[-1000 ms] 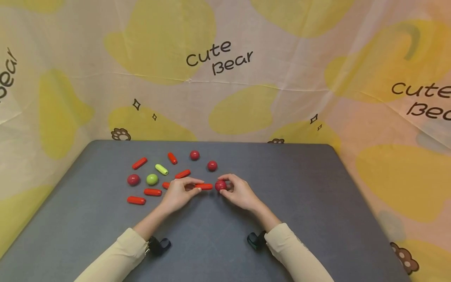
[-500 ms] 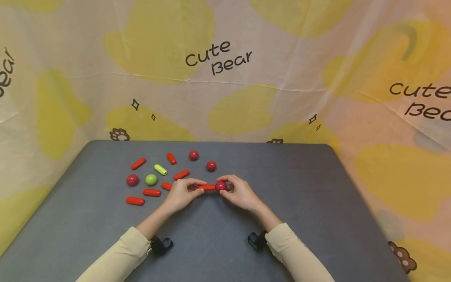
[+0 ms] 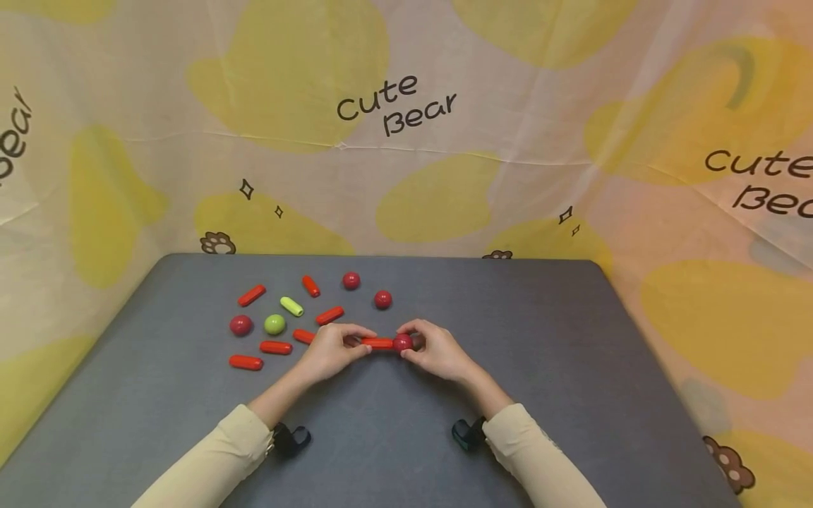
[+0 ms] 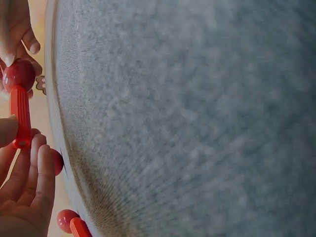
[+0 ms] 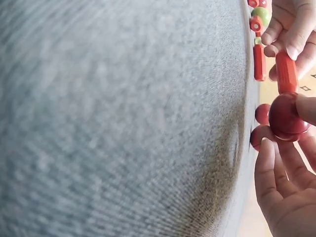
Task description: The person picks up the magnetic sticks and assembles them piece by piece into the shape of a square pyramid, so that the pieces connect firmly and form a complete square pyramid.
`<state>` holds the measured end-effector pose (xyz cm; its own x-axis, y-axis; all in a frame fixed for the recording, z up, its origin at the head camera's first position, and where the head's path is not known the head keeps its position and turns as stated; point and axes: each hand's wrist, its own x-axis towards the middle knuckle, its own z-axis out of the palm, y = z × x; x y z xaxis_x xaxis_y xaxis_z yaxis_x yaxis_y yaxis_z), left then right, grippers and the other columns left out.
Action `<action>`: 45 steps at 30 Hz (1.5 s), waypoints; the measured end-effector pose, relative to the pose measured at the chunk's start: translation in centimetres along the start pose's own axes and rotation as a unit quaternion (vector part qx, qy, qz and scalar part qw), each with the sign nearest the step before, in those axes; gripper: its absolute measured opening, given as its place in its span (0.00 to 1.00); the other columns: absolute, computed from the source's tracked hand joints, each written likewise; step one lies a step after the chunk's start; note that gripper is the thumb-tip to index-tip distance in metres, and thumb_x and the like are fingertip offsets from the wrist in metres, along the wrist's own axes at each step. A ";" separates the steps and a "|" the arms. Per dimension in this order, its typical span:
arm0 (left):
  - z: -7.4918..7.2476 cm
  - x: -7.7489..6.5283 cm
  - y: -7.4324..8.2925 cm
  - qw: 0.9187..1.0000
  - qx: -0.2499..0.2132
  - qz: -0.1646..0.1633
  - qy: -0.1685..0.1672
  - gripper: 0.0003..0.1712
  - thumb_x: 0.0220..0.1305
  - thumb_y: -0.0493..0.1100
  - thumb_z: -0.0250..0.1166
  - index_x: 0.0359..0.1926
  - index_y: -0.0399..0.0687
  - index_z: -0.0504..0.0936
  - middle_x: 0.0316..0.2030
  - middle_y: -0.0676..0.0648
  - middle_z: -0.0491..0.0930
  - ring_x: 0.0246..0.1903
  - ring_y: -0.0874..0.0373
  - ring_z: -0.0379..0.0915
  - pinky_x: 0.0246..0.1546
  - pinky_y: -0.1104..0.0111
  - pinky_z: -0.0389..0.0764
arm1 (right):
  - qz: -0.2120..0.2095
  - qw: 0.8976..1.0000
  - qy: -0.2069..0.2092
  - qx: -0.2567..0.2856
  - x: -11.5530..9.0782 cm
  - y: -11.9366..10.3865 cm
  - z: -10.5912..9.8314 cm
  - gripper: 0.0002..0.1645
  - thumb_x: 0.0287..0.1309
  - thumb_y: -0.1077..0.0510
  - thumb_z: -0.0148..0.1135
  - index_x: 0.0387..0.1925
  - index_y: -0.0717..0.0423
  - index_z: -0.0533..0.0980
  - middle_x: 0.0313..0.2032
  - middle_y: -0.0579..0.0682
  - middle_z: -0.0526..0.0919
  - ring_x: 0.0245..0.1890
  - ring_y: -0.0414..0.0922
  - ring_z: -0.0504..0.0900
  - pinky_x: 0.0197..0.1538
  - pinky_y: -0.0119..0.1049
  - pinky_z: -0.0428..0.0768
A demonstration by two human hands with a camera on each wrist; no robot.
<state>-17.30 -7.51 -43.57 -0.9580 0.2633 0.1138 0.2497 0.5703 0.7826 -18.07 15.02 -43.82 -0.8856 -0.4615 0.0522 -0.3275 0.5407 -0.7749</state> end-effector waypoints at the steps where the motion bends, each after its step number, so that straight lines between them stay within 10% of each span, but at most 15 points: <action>1: 0.0 0.0 0.0 1.000 0.002 0.001 -0.003 0.10 0.51 0.37 0.69 0.37 0.49 0.86 0.32 0.51 0.84 0.25 0.65 0.75 0.24 0.73 0.74 | 0.000 1.000 -0.002 -0.003 0.0 0.1 0.0 0.19 0.51 0.61 0.65 0.47 0.51 0.74 0.41 0.47 0.79 0.37 0.40 0.81 0.36 0.28 0.78; 26: 0.0 6.1 1.1 0.995 0.037 -0.029 0.089 0.13 0.52 0.42 0.68 0.42 0.49 0.84 0.41 0.48 0.82 0.39 0.54 0.80 0.40 0.61 0.78 | 0.011 0.998 -0.018 -0.054 -0.4 1.4 -1.0 0.18 0.51 0.59 0.66 0.45 0.50 0.75 0.38 0.45 0.81 0.35 0.38 0.78 0.39 0.32 0.76; 45: 1.6 8.7 0.8 0.991 0.101 -0.051 0.077 0.15 0.49 0.40 0.69 0.42 0.49 0.85 0.40 0.47 0.83 0.46 0.50 0.76 0.45 0.58 0.73 | 0.019 0.998 -0.026 -0.062 -0.3 1.4 -0.9 0.17 0.50 0.60 0.66 0.44 0.50 0.75 0.36 0.45 0.80 0.34 0.38 0.77 0.37 0.32 0.75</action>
<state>-25.19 -3.52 -42.89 -0.9858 0.0837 0.1455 0.1596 0.7355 0.6585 -18.61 16.55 -44.37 -0.8808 -0.4734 -0.0117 -0.3348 0.6402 -0.6914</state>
